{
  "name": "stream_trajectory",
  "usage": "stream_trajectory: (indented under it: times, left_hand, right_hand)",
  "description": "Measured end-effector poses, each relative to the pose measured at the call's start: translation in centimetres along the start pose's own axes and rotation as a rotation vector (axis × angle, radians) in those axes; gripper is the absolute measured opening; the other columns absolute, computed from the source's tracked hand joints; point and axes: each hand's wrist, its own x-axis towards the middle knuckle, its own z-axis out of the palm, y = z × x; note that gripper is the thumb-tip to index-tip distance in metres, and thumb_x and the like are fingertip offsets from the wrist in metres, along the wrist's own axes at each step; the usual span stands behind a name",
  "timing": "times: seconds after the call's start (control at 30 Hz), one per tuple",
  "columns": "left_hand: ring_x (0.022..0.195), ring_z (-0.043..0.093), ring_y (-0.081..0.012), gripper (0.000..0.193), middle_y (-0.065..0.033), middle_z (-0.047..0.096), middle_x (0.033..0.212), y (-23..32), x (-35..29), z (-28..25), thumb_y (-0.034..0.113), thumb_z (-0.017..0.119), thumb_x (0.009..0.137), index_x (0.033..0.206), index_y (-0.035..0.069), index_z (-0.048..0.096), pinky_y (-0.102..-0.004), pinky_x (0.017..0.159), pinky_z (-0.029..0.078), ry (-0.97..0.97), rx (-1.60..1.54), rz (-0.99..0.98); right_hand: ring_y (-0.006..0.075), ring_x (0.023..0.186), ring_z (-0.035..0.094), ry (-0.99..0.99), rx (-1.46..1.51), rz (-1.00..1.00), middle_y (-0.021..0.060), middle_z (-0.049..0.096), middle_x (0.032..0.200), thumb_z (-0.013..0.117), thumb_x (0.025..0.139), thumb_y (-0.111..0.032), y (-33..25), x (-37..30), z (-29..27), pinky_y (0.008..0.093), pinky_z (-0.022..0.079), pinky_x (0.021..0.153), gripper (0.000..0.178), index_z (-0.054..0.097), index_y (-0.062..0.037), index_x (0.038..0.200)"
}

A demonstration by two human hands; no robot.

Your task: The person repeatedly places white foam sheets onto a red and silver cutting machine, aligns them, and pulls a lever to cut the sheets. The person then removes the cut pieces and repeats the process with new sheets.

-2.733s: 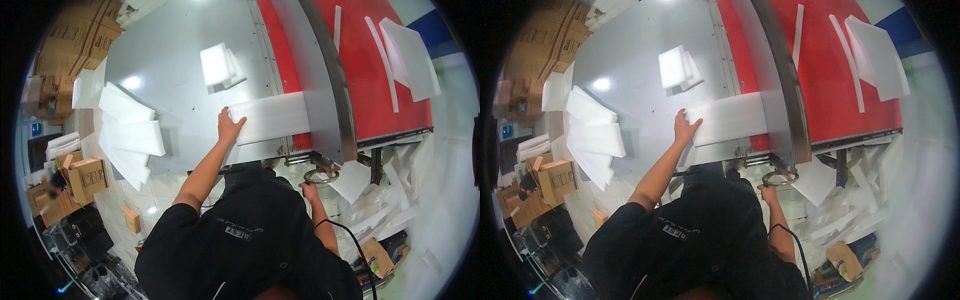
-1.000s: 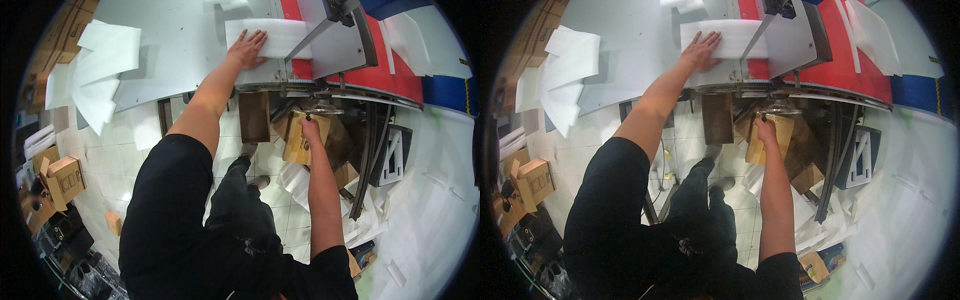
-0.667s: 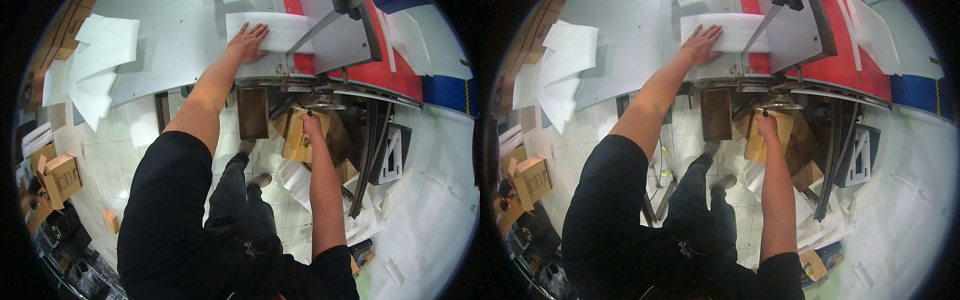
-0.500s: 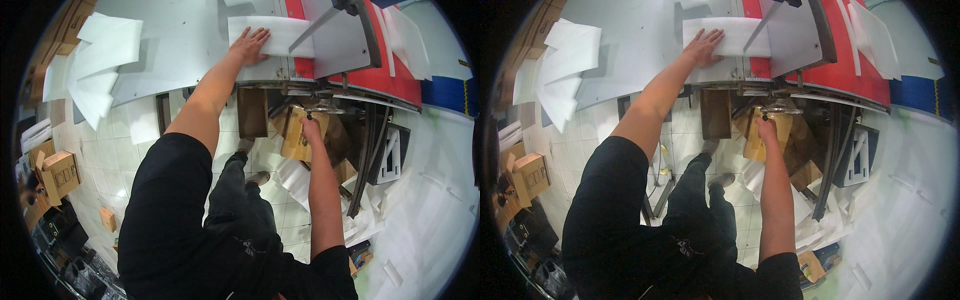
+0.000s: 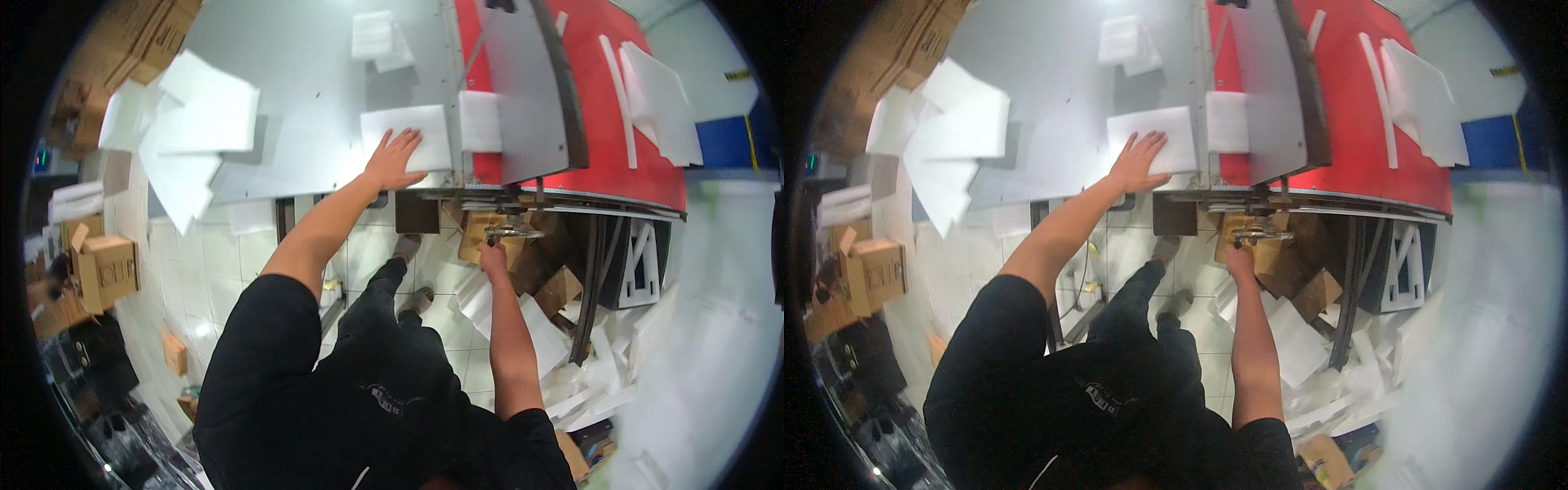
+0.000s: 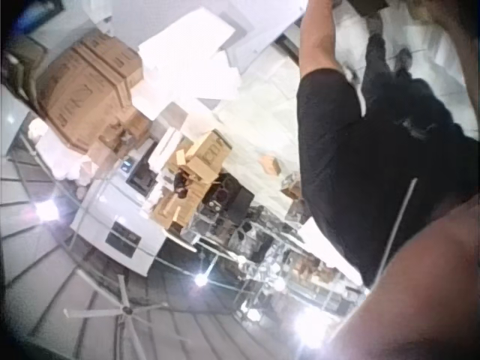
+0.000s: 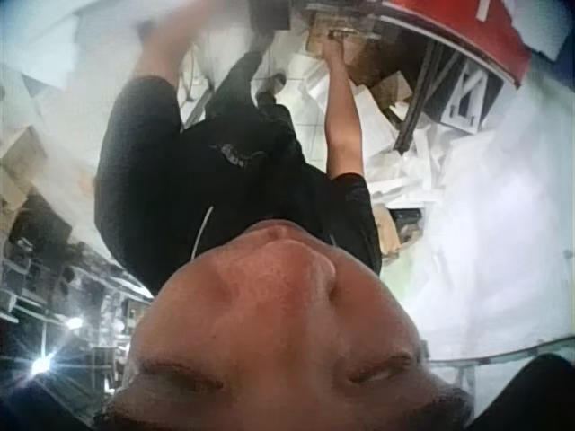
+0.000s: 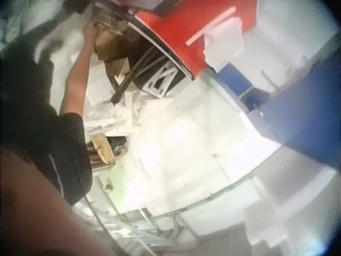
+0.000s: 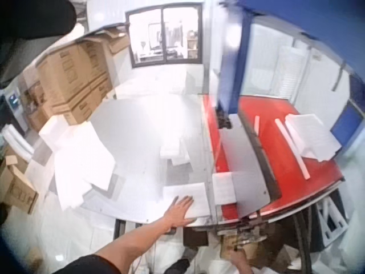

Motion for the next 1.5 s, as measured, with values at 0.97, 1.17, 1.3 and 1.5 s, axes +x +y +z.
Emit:
stream_trajectory:
  times: [0.97,1.17,1.3,1.5]
  left_hand:
    - [0.095,0.066,-0.0283,0.035,-0.0156,0.068,0.102,-3.9,19.2,-6.6,0.018,0.080,0.078,0.104,0.002,0.062,-0.0389,0.086,0.051,0.469,-0.851,-0.725]
    - [0.102,0.063,-0.0277,0.046,-0.0177,0.065,0.112,-19.1,16.6,-11.5,0.039,0.073,0.090,0.108,-0.002,0.062,-0.0385,0.091,0.049,0.636,-0.930,-0.977]
    - [0.107,0.064,-0.0372,0.077,-0.0239,0.065,0.113,-15.0,8.6,-8.6,0.052,0.082,0.077,0.122,-0.003,0.053,-0.0443,0.092,0.051,0.116,-0.504,-1.069]
    - [0.111,0.064,-0.0461,0.092,-0.0318,0.064,0.116,-3.8,4.8,-5.0,0.046,0.091,0.065,0.123,-0.007,0.044,-0.0454,0.095,0.053,-0.381,-0.498,-0.856]
  right_hand:
    - [0.0255,0.054,0.063,0.024,0.200,0.472,0.0151,0.063,0.064,0.069,0.075,-0.016,-11.3,-3.9,-4.4,0.0404,0.051,0.051,0.024,0.067,0.0069,0.081]
    - [0.0181,0.046,0.054,-0.055,0.235,0.453,0.0071,0.056,0.059,0.069,0.078,-0.015,-10.4,-3.2,-4.3,0.0340,0.045,0.043,0.017,0.065,0.0021,0.080]
    - [0.0197,0.048,0.055,-0.054,0.173,0.390,0.0071,0.055,0.057,0.068,0.078,-0.015,-10.0,-3.0,-4.4,0.0349,0.046,0.045,0.018,0.063,0.0020,0.078]
    - [0.0214,0.052,0.057,-0.072,0.157,0.370,0.0083,0.057,0.064,0.069,0.079,-0.016,-9.0,-2.9,-4.2,0.0366,0.047,0.046,0.020,0.060,0.0021,0.079]
